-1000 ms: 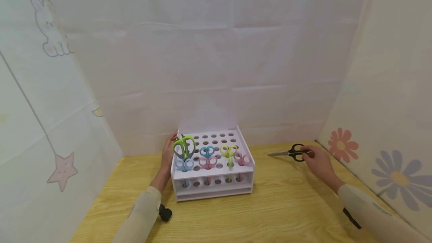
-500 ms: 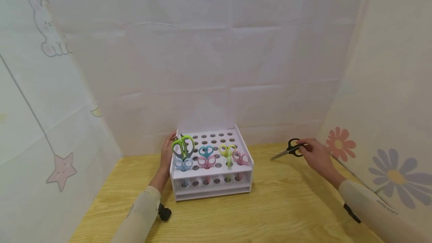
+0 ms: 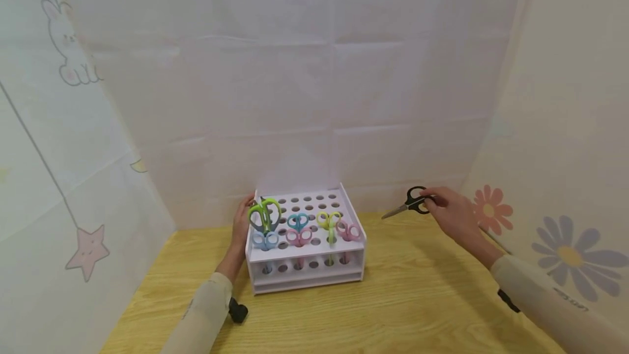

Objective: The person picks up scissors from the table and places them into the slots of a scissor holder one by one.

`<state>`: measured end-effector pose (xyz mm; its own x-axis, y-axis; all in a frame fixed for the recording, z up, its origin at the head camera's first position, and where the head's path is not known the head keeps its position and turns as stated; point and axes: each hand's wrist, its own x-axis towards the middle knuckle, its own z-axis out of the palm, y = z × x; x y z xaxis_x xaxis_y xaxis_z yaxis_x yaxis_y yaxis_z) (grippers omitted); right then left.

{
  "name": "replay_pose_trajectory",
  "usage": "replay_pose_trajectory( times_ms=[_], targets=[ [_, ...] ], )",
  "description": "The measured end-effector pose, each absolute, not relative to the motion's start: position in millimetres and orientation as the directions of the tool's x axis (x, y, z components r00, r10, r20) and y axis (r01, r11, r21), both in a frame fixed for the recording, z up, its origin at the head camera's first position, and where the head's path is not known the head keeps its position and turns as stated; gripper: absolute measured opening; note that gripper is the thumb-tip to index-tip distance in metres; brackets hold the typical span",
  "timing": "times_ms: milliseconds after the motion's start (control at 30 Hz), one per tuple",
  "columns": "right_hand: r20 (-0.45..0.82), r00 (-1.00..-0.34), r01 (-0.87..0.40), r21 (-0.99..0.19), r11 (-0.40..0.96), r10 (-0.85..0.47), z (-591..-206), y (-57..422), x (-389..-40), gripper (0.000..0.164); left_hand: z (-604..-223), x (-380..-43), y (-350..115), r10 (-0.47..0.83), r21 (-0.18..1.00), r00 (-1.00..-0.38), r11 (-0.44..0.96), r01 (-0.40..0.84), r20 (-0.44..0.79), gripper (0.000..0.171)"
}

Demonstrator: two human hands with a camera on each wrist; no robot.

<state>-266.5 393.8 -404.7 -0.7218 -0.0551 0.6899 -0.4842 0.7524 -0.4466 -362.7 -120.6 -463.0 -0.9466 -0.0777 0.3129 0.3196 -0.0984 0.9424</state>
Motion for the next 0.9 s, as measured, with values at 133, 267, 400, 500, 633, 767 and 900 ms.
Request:
replay_pose_trajectory(
  times_ms=[133,267,400,500,633,767,900],
  targets=[
    [0.736,-0.674,-0.525,-0.410,0.745,-0.070,-391,379,-262,0.021,-451,-351,-123,-0.076,0.945,-0.947,-0.078,0.318,0.312,0.045],
    [0.750,-0.659,-0.544,-0.413,0.730,-0.067,-379,366,-255,0.021,-445,-342,-122,-0.085,0.946,-0.946,-0.060,0.320,0.314,0.044],
    [0.752,-0.654,-0.563,-0.414,0.715,-0.079,-369,353,-248,0.021,-447,-343,-122,-0.080,0.945,-0.947,-0.077,0.317,0.311,0.042],
    [0.771,-0.629,-0.598,-0.401,0.694,-0.097,-362,342,-245,0.021,-456,-353,-121,-0.084,0.944,-0.947,-0.099,0.316,0.309,0.043],
    [0.818,-0.565,-0.674,-0.379,0.634,-0.111,-349,320,-239,0.023,-469,-366,-118,-0.113,0.931,-0.933,-0.098,0.352,0.341,0.047],
    [0.851,-0.508,-0.749,-0.361,0.556,-0.131,-337,296,-233,0.023,-470,-369,-116,-0.131,0.927,-0.924,-0.068,0.369,0.359,0.048],
    [0.849,-0.503,-0.789,-0.375,0.487,-0.161,-339,285,-237,0.023,-465,-364,-117,-0.113,0.930,-0.930,-0.084,0.359,0.349,0.046]
  ],
)
